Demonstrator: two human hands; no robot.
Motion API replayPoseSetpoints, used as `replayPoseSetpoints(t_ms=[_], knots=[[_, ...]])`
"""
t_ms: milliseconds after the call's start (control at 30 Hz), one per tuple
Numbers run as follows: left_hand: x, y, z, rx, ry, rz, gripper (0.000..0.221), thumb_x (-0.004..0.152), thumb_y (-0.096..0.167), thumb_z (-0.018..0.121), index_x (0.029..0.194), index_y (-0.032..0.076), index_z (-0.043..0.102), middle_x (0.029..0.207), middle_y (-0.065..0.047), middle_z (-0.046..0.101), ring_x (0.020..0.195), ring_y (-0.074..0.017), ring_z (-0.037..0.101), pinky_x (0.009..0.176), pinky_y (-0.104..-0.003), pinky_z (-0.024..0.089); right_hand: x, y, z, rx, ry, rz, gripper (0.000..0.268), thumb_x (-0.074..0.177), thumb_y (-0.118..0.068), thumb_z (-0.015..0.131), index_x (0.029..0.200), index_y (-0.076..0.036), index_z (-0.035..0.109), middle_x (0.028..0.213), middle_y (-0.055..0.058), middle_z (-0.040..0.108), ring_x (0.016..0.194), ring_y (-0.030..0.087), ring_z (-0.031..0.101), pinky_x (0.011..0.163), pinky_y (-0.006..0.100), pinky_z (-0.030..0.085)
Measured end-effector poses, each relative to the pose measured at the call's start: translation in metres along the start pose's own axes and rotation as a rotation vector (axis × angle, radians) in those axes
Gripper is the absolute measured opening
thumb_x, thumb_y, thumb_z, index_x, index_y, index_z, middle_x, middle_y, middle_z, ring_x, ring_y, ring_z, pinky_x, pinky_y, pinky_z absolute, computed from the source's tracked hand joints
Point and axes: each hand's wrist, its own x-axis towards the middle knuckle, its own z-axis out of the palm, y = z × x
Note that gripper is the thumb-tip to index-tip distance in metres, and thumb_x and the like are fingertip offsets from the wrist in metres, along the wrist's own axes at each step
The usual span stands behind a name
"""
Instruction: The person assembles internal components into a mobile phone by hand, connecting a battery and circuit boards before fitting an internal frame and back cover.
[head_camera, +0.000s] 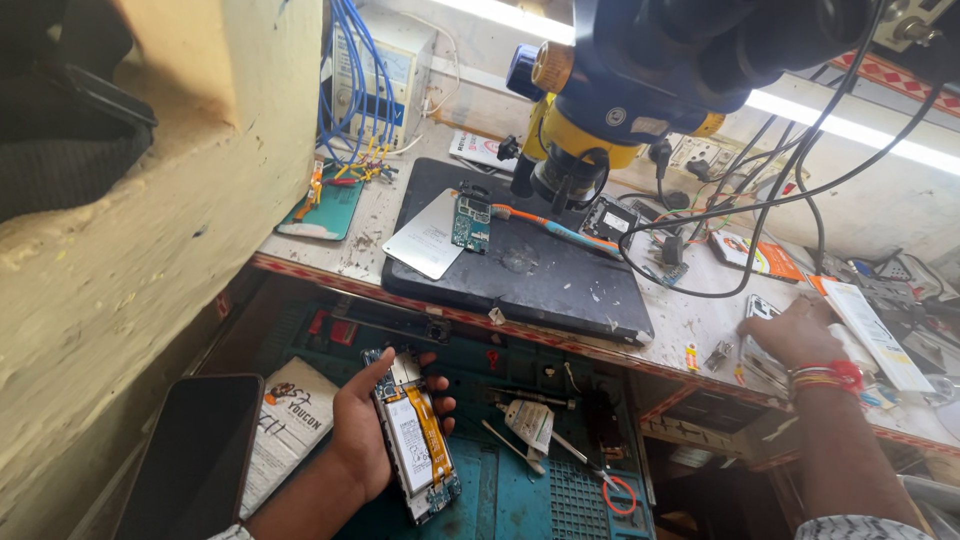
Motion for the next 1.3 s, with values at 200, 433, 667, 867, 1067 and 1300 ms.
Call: replayPoseSetpoints(t_ms=[200, 433, 667, 867, 1067, 1300], knots=[[-0.001, 0.0, 0.0, 0.007, 0.012, 0.006, 0.058, 0.09, 0.055, 0.054, 0.119, 0.007, 0.066, 0.093, -0.014, 0.068, 0.086, -0.0302, 0.067, 0.079, -0.047, 0.055, 0.015, 0.047, -0.009, 0.045, -0.156, -0.108, 0.132, 0.059, -0.04, 0.083, 0.171, -0.017, 0.019, 0.158, 0.032, 0.045, 0.145, 0.047, 0.048, 0.12, 0.049, 0.038], [-0.002, 0.001, 0.002, 0.008, 0.03, 0.009, 0.059, 0.09, 0.055, 0.053, 0.119, 0.006, 0.066, 0.093, -0.015, 0.067, 0.086, -0.0306, 0.067, 0.079, -0.048, 0.054, 0.008, 0.083, -0.003, 0.01, -0.155, -0.161, 0.134, 0.058, -0.044, 0.092, 0.164, -0.005, 0.02, 0.157, 0.031, 0.04, 0.146, 0.044, 0.043, 0.118, 0.049, 0.035], [-0.003, 0.0, 0.002, 0.012, 0.009, 0.03, 0.06, 0.09, 0.055, 0.052, 0.12, 0.004, 0.065, 0.094, -0.016, 0.065, 0.088, -0.0323, 0.066, 0.079, -0.05, 0.055, -0.037, 0.066, -0.018, 0.006, -0.037, -0.142, 0.11, 0.065, -0.049, 0.088, 0.156, -0.006, 0.042, 0.141, 0.029, 0.06, 0.132, 0.043, 0.058, 0.11, 0.05, 0.045], [-0.004, 0.002, 0.004, 0.029, 0.032, 0.019, 0.06, 0.091, 0.055, 0.052, 0.121, 0.005, 0.064, 0.094, -0.016, 0.066, 0.088, -0.0318, 0.066, 0.08, -0.049, 0.054, -0.061, 0.055, -0.028, 0.152, -0.027, -0.113, 0.101, 0.068, -0.041, 0.084, 0.152, -0.004, 0.043, 0.113, 0.025, 0.074, 0.096, 0.038, 0.077, 0.087, 0.046, 0.059], [0.001, -0.002, -0.003, 0.009, -0.014, 0.027, 0.058, 0.091, 0.055, 0.053, 0.12, 0.006, 0.065, 0.093, -0.015, 0.067, 0.086, -0.031, 0.067, 0.08, -0.049, 0.055, -0.041, 0.069, -0.017, 0.109, -0.016, -0.181, 0.106, 0.066, -0.041, 0.087, 0.153, -0.001, 0.041, 0.119, 0.024, 0.072, 0.092, 0.038, 0.073, 0.085, 0.045, 0.059], [0.001, -0.001, -0.004, 0.017, -0.008, 0.025, 0.057, 0.089, 0.055, 0.056, 0.119, 0.007, 0.065, 0.093, -0.015, 0.068, 0.086, -0.0303, 0.068, 0.079, -0.048, 0.055, 0.001, 0.085, -0.003, 0.137, -0.07, -0.18, 0.105, 0.065, -0.035, 0.09, 0.15, 0.005, 0.043, 0.119, 0.031, 0.067, 0.109, 0.041, 0.07, 0.085, 0.048, 0.06]])
